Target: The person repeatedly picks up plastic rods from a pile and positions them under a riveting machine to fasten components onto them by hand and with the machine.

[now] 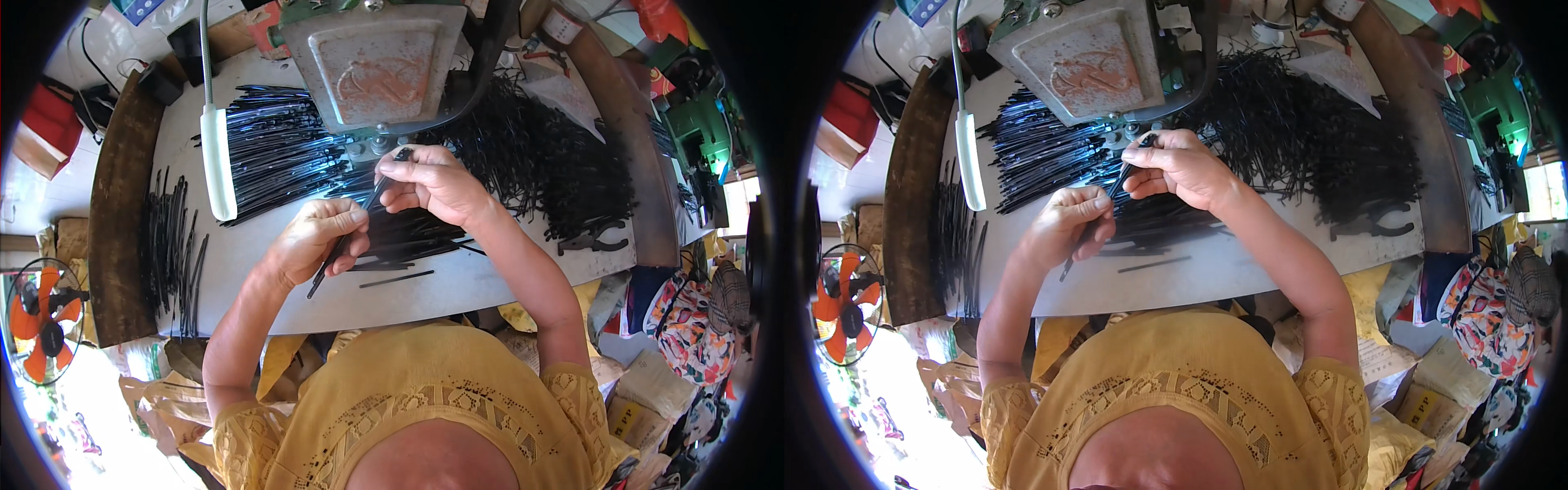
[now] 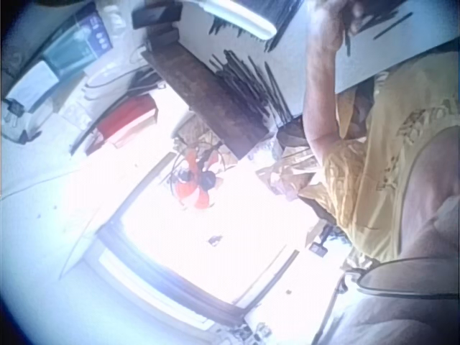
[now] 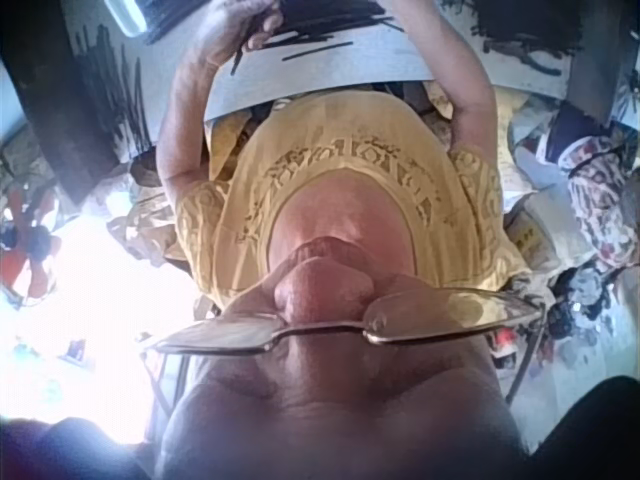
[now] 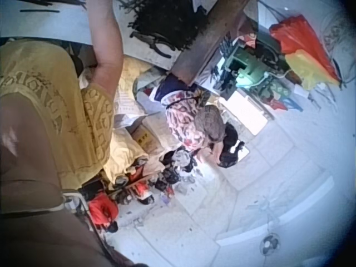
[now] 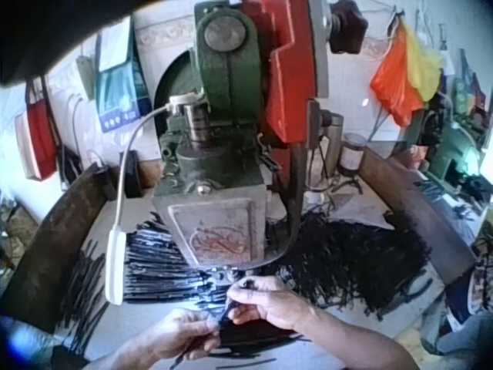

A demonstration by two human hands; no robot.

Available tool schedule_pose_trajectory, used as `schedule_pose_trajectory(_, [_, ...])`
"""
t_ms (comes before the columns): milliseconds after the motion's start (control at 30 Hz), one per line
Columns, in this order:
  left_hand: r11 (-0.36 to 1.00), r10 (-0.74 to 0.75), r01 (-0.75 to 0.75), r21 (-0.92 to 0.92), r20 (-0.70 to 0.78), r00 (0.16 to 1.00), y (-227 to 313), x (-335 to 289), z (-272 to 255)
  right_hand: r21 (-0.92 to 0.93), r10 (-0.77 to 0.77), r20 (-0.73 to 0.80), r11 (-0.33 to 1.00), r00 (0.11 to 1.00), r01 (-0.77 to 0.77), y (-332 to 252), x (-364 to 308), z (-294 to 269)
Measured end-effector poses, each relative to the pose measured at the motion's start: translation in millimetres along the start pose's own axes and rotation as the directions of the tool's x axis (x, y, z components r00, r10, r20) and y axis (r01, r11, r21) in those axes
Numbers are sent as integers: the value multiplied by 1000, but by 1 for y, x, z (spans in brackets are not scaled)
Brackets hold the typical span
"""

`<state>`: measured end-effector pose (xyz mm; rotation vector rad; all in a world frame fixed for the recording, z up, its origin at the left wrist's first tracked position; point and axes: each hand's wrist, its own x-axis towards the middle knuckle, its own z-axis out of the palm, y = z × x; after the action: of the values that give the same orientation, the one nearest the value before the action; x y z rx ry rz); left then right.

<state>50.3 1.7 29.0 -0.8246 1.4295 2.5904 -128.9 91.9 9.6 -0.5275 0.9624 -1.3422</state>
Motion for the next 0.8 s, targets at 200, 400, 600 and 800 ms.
schedule_pose_trajectory(200, [999,-27,35,-42,177,984,2,4,0,-47,-21,156,998,988,28,-13,-14,-9])
schedule_pose_trajectory(400, [834,115,-15,551,-148,982,6,7,10,-55,-60,128,996,990,67,-9,-16,-15])
schedule_pose_trajectory(600, [178,842,-354,918,45,538,-16,12,40,154,-274,-328,929,904,337,-6,3,-33])
schedule_pose_trajectory(800, [934,231,-301,-191,-316,920,-8,45,12,184,-302,-296,913,906,365,-4,9,-35])
